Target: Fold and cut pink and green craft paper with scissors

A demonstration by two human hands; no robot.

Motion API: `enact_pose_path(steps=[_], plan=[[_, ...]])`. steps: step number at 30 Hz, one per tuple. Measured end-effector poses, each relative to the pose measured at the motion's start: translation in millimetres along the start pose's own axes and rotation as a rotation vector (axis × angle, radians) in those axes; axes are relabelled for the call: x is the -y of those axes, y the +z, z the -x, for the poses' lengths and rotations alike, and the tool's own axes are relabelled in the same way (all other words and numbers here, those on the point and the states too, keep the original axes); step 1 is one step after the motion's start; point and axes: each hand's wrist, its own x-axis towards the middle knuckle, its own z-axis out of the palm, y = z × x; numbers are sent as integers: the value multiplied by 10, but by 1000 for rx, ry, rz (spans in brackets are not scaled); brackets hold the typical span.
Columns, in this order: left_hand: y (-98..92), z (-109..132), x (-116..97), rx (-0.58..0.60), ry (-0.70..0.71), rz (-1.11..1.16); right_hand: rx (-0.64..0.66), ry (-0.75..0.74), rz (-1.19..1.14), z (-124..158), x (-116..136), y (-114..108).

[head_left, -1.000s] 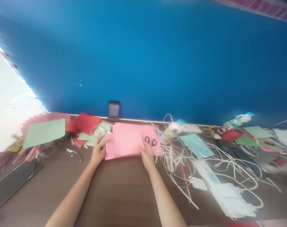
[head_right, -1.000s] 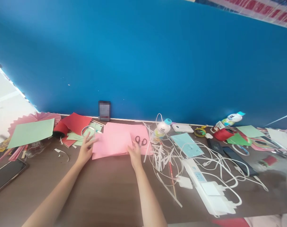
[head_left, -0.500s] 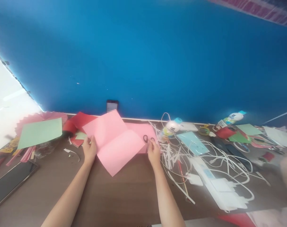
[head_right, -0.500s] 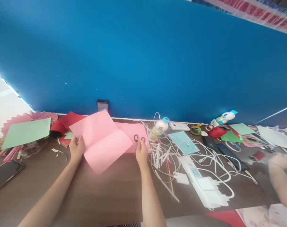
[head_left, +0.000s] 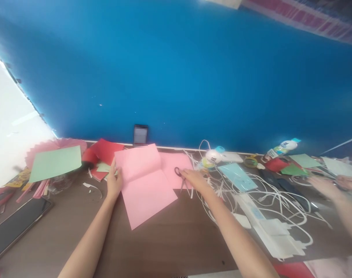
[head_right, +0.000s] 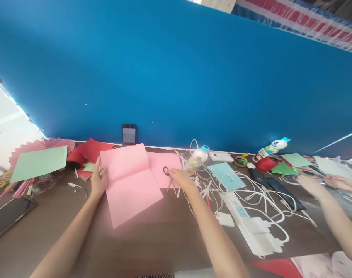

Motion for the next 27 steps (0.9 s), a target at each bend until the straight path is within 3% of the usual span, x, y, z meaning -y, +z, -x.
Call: enact_pose_path(steps=[5,12,15,20,23,27], plan=[[-16,-14,38,1,10,-55,9,-8,21,-55,-30,-55],[-20,1,-159,-94,-121,-13,76,-172,32,-163,1,-242],[-35,-4,-214,-140,-138,-2,90,-242,41,-110,49,-244],[-42,-8,-252,-206,-166,7,132,-166,-25,102,34,-256],[-46,-9,-263,-205,-179,17,35,-72,-99,268,-20,-333],[-40,-17,-234,-174,-179,38,-254,167,-250,440,-13,-336]])
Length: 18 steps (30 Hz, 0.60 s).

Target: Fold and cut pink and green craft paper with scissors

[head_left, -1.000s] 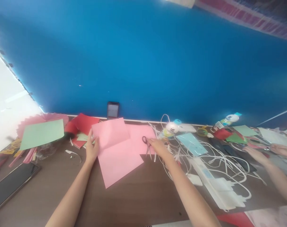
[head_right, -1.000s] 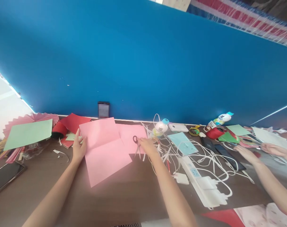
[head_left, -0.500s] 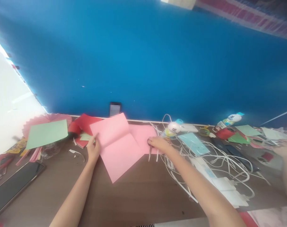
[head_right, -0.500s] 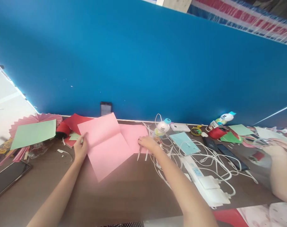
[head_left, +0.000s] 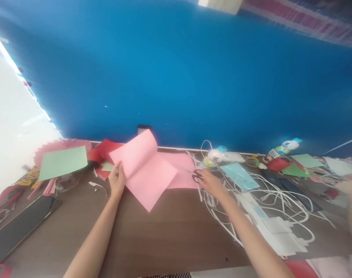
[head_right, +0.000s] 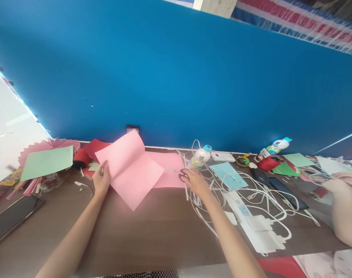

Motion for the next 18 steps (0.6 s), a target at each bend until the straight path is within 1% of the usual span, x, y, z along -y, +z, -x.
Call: enact_pose_path(steps=[2,4,6,8,9,11,15,16,18], plan=[[12,-4,19,25,2,6,-163,142,-129,46,39,90],[21,-2,24,69,2,7,-270,272,-341,47,117,232],[22,5,12,139,-5,0,-267,359,-646,-1,235,380],[14,12,-4,221,-14,-6,-258,396,-919,-83,382,497],[9,13,-7,256,-19,-5,-273,404,-1019,-130,460,538],[1,8,2,298,-30,14,-275,389,-1100,-225,609,585],[5,-26,71,267,-68,157,-242,362,-1188,-389,828,561],[8,-36,89,266,-97,216,-215,352,-1197,-427,864,534],[13,-53,116,309,-199,337,-145,316,-1228,-505,920,461]])
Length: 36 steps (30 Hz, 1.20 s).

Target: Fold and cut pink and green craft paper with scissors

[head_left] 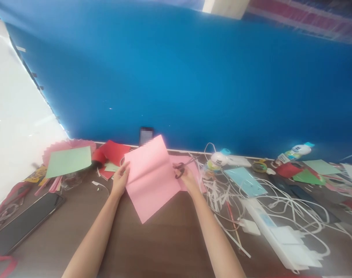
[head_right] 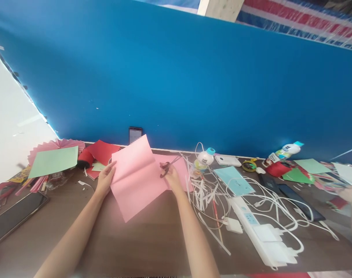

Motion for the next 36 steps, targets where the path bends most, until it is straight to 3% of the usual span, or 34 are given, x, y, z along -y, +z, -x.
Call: enact_pose_path(steps=[4,11,15,21,25,31,36], plan=[[7,-17,20,121,-157,123,124,-14,-14,-109,230,75],[34,-24,11,126,-157,73,136,-26,111,-167,401,164],[33,-1,-51,199,-180,129,-12,-129,137,-77,242,75],[85,117,-60,428,-242,66,-283,-160,125,164,-301,-119],[103,160,-59,413,-183,-46,-273,-81,89,279,-565,-167],[110,128,-75,420,-138,-74,-234,-44,50,333,-572,-148],[126,128,-145,424,-264,54,-309,-37,-36,309,-600,-141]])
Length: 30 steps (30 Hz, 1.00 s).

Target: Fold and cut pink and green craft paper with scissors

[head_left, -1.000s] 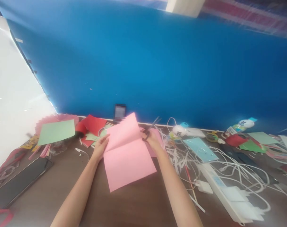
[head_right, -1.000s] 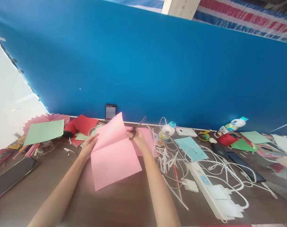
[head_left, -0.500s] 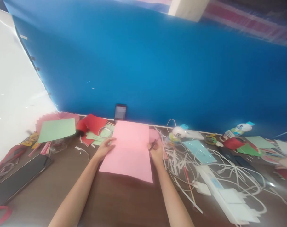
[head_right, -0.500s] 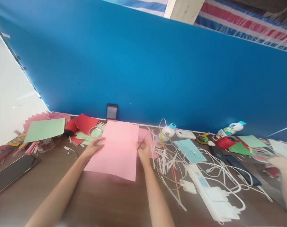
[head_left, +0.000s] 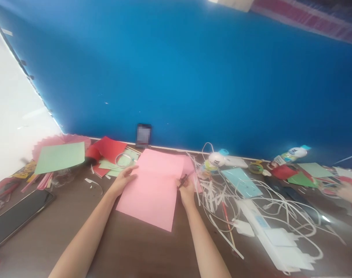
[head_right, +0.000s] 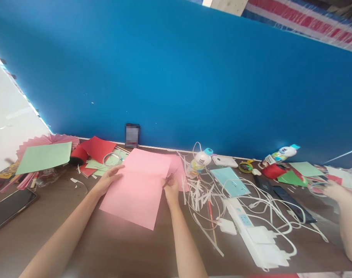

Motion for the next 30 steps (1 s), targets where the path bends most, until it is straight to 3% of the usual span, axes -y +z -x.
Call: enact_pose_path(steps=[6,16,18,24,30], plan=[[-25,52,-86,128,-191,185,-130,-108,-42,-9,6,-25],[-49,72,-61,214,-150,80,-320,-182,37,2,23,-47],[-33,37,9,131,-109,-10,-313,-182,37,3,27,-31],[-27,-99,199,-299,136,-168,-237,-73,30,11,42,35],[19,-62,111,-369,143,-308,-232,-48,47,20,42,42]])
